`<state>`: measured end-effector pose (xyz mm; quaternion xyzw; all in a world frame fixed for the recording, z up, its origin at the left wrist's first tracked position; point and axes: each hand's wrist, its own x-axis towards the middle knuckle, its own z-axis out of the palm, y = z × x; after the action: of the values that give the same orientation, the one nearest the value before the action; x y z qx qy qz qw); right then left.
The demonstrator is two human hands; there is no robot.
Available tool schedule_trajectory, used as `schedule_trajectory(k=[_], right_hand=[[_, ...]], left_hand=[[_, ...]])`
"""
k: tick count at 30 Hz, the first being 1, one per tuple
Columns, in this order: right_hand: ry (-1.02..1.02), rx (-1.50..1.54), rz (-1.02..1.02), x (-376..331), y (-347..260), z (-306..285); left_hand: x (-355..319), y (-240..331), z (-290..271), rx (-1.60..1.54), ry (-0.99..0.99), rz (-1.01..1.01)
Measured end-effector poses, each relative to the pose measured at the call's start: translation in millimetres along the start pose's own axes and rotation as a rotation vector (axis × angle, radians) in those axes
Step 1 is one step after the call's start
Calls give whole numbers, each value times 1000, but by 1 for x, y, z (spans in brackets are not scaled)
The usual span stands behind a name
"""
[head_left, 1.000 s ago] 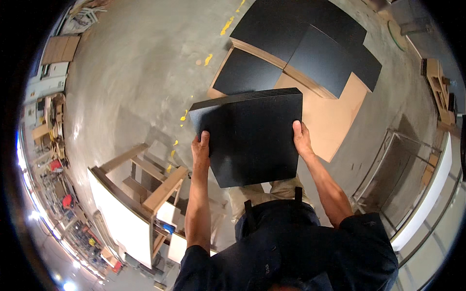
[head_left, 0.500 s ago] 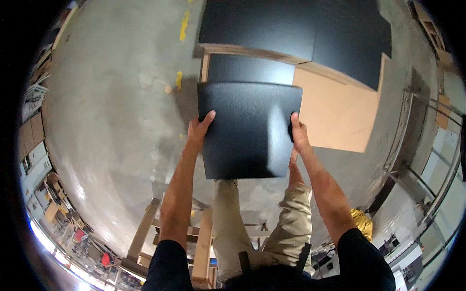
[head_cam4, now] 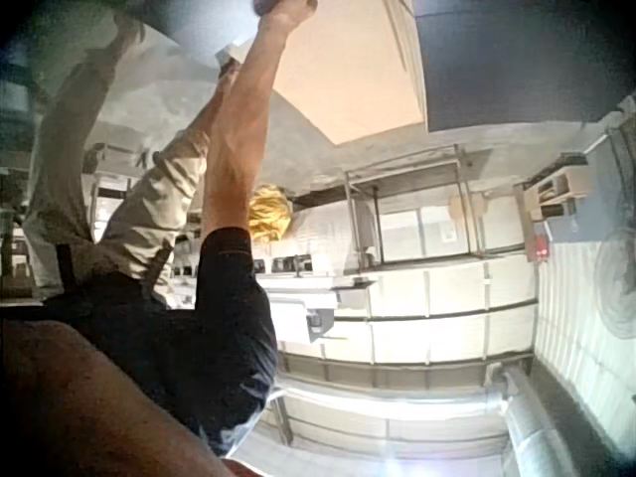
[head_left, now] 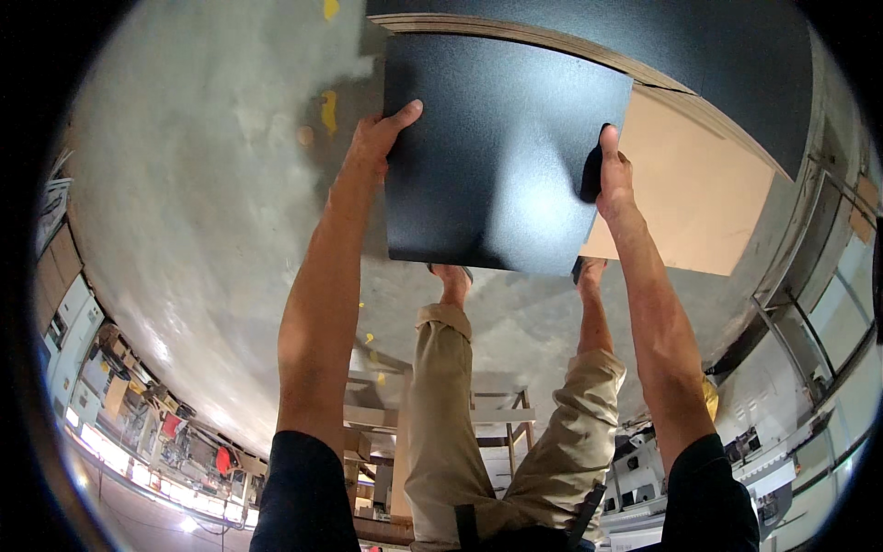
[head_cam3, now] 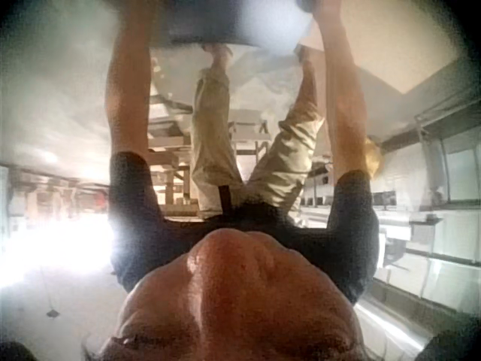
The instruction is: The person picks up black rectangular panels one by one from a white table and places them onto a growing stack on a cardboard sheet on the floor.
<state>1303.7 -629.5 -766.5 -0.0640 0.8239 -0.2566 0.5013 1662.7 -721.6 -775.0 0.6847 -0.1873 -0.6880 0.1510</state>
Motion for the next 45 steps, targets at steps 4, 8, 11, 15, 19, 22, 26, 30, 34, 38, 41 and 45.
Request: schedule_trajectory(k=[4,8,11,15,19,22,26,30,34,38,41,45], right_hand=[[46,-3,47,-5,-7,-6],[56,151,26,-7,-13,-20],[64,257,5,-13,-8,-24],[150,103,-358,-24,-8,-25],[-130,-129,-248,-5,-25,-28],[-3,-289,-326,16,-16,-24],[323,-442,-710,6,-2,-4],[187,-281,-310,-9,-2,-3],[179,-344,-256,-11,0,-2],[176,-210,-127,-16,-14,2],[230,-211,-166,-18,-12,11],[-10,-245,-142,-41,-27,15]], left_hand=[[-1,-2,8,-15,3,7],[-8,13,26,38,41,21],[-8,9,22,28,99,22],[-13,12,19,59,80,37],[-18,12,28,47,19,-24],[-14,3,24,97,14,7],[-7,-12,20,101,154,11],[-11,-9,25,66,84,55],[-11,-11,25,77,137,51],[-16,-10,27,44,85,65],[-23,-11,24,-36,129,34],[-54,-38,0,-215,182,74]])
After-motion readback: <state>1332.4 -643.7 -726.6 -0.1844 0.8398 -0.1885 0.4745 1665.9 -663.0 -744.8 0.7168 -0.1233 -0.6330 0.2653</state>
